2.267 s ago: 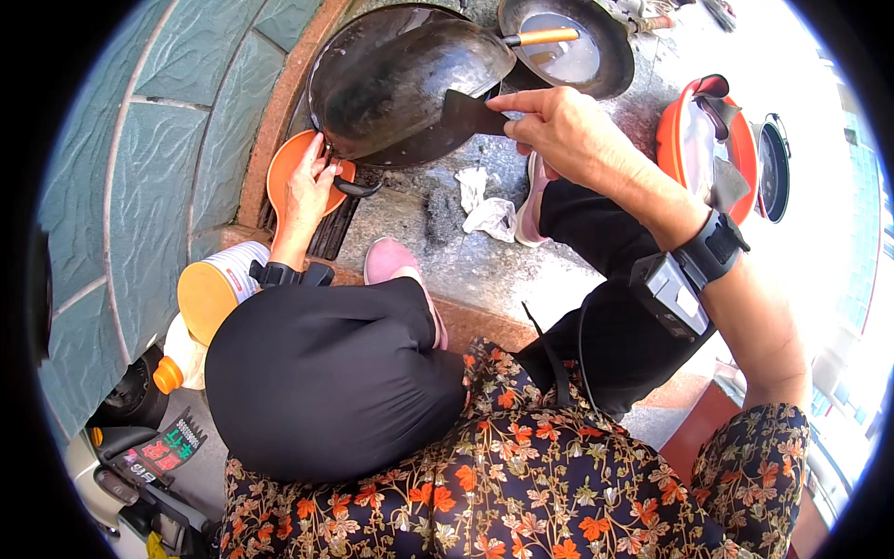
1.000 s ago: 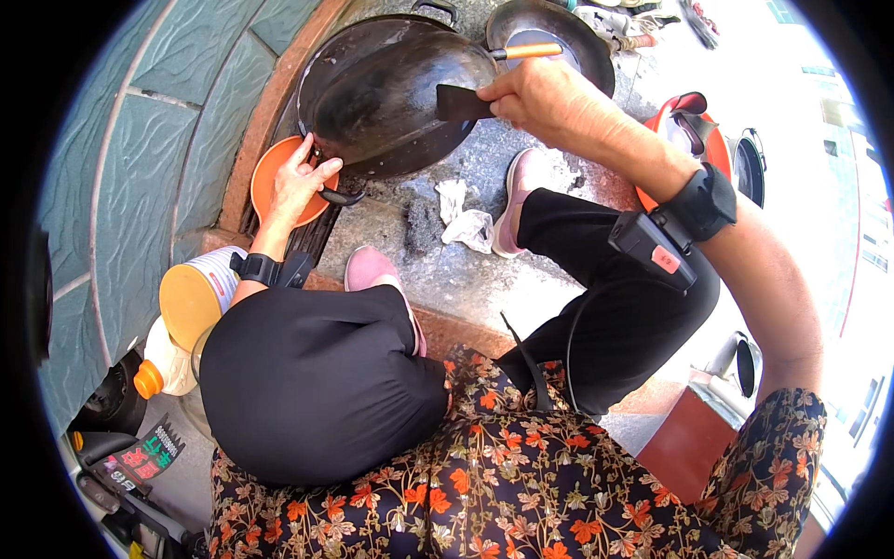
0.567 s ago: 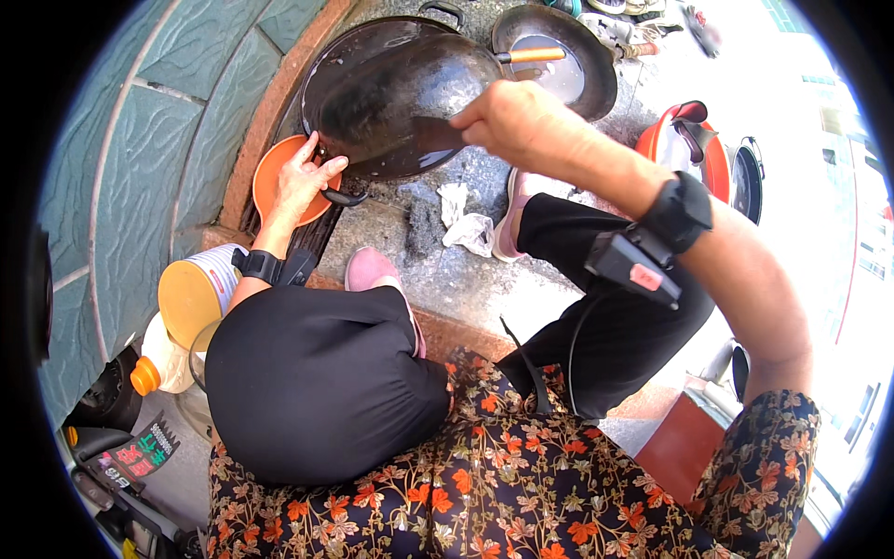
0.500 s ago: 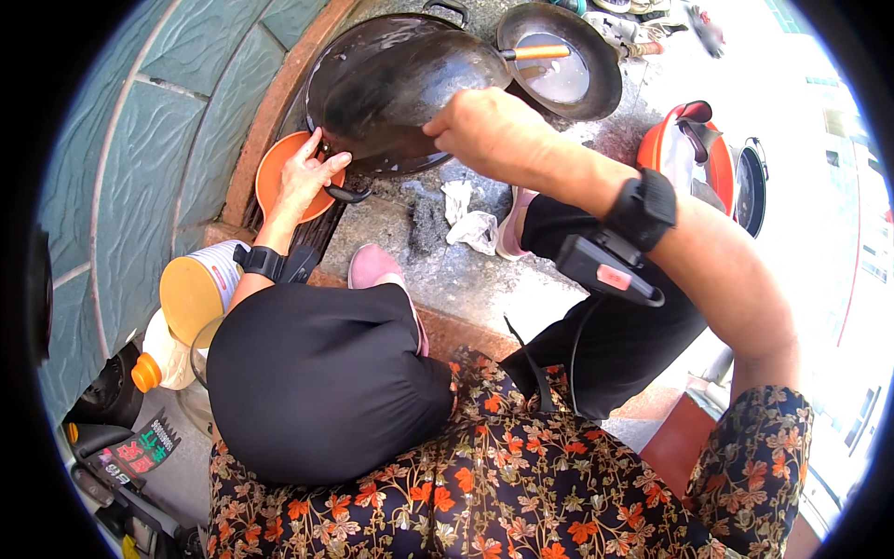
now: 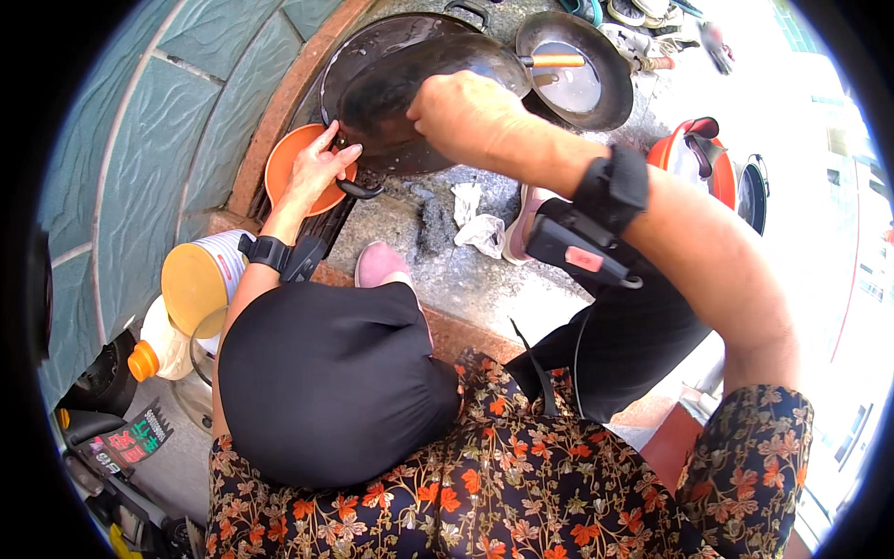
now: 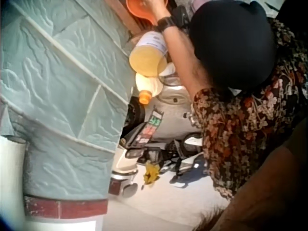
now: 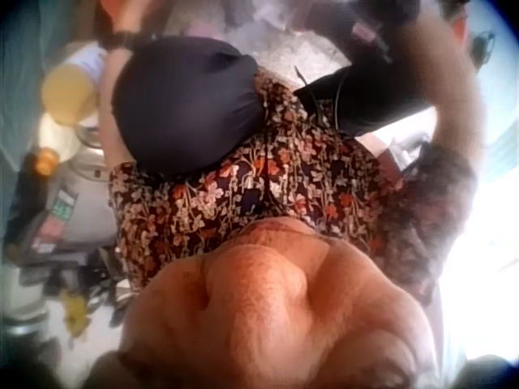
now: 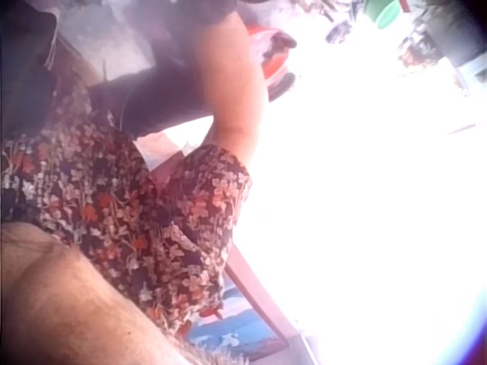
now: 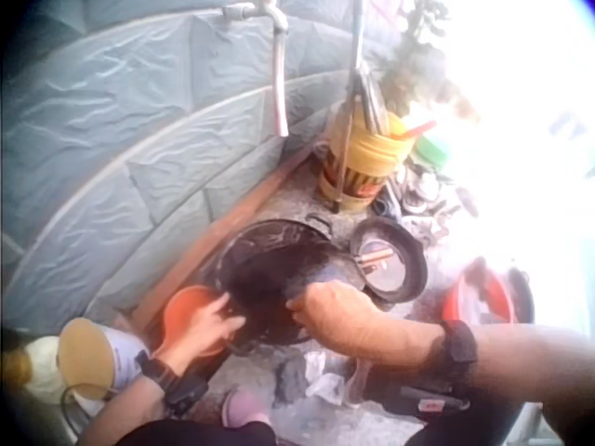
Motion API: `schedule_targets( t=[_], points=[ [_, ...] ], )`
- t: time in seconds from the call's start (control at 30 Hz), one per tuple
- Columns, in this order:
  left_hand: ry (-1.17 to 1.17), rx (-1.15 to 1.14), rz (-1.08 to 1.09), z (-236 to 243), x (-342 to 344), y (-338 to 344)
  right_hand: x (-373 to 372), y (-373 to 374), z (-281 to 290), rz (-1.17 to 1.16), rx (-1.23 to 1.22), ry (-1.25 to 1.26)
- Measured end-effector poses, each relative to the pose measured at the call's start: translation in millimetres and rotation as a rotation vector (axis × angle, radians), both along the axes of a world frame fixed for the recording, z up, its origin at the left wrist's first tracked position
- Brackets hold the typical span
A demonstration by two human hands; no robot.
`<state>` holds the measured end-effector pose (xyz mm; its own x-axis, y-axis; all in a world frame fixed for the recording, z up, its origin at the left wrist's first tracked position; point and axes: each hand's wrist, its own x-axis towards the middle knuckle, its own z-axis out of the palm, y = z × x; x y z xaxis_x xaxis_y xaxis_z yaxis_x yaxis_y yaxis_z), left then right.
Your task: The person scrubs the inside of a large black wok with a metal scraper while holding it over a tiled floor. They repeatedly pour water from an orange scoop into the wok to rinse it and continue scrubbing the surface.
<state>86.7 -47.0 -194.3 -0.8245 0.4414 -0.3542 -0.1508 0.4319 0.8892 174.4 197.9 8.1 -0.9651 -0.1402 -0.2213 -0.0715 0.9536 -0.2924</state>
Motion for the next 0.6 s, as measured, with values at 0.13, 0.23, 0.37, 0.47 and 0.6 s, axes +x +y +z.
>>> schedule_targets(
  t=[0.13,0.23,0.37,0.47,0.6],
  points=[
    [0.028,-0.028,-0.002,-2,-1,-9,4,20,27,0.011,0.066,-0.056],
    [0.023,0.001,-0.004,-1,0,-5,6,5,5,-0.079,0.048,-0.017],
    [0.012,0.028,-0.031,-1,1,15,11,3,-21,-0.056,-0.080,0.026],
    [0.030,0.029,-0.015,-19,2,-12,34,16,0,-0.059,-0.280,-0.082],
    [0.039,-0.017,-0.087,-6,-5,-23,89,44,8,-0.602,-0.714,-0.121]
  ],
)
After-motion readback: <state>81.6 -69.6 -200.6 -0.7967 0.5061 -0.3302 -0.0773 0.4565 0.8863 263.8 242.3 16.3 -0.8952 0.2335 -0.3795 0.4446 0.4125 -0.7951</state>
